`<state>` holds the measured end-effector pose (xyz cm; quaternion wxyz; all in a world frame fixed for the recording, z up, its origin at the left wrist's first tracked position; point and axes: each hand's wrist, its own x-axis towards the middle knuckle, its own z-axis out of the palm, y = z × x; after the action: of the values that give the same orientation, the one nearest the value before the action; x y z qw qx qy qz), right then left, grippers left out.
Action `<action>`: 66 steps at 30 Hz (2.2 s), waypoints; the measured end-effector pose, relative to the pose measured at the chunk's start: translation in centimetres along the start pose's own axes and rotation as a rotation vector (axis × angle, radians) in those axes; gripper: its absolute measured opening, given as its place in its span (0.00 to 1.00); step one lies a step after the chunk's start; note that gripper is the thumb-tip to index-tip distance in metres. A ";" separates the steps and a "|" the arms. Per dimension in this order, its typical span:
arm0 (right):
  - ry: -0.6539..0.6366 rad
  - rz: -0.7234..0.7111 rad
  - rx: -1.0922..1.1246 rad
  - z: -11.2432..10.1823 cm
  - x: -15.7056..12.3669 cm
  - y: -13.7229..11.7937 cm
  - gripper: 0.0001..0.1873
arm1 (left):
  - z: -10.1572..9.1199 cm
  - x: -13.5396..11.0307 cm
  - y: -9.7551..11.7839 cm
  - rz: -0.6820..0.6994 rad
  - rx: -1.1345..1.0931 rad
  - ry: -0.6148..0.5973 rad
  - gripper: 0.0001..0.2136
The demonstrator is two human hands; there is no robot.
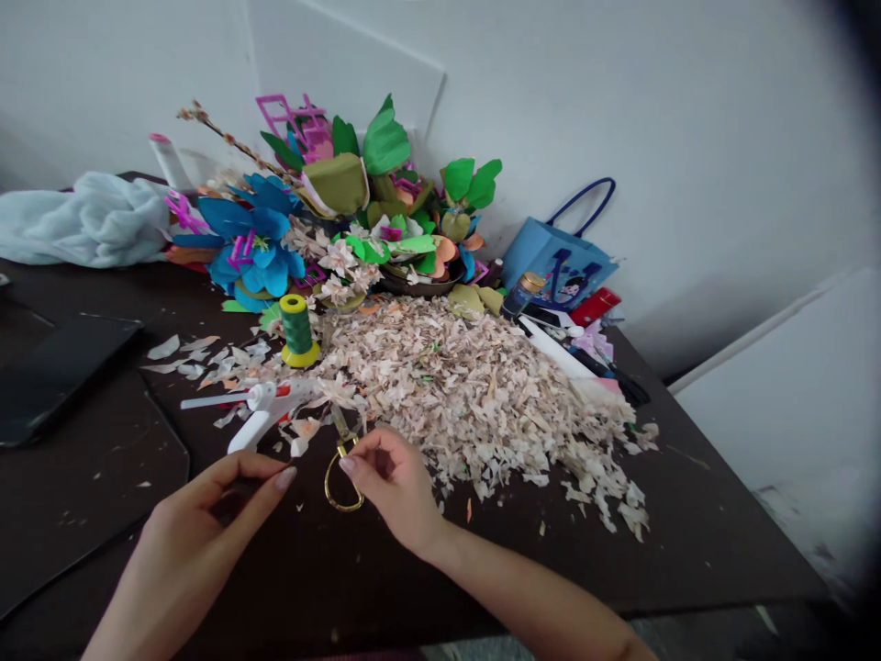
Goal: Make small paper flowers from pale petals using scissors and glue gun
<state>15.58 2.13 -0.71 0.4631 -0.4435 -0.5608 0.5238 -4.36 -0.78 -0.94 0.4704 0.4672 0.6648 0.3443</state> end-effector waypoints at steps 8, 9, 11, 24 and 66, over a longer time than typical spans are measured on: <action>0.005 0.125 0.227 2.4 1.1 -0.5 0.13 | -0.2 -0.3 1.1 -0.030 -0.086 -0.031 0.22; -0.002 0.135 0.241 2.6 1.2 -0.5 0.14 | -0.1 -0.3 1.3 -0.041 -0.097 -0.037 0.22; -0.027 0.148 0.249 2.9 1.3 -0.4 0.14 | -0.1 -0.3 1.5 -0.053 -0.117 -0.040 0.23; -0.046 0.113 0.197 3.7 1.6 -0.4 0.04 | -0.2 -0.3 1.9 -0.097 -0.108 0.007 0.27; -0.136 0.217 0.284 3.0 0.7 -0.8 0.17 | 0.5 -0.1 1.5 -0.083 -0.297 -0.134 0.19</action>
<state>12.51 2.23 0.04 0.4227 -0.3952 -0.4603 0.6733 -3.44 -0.34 0.30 0.5915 0.3867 0.5922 0.3872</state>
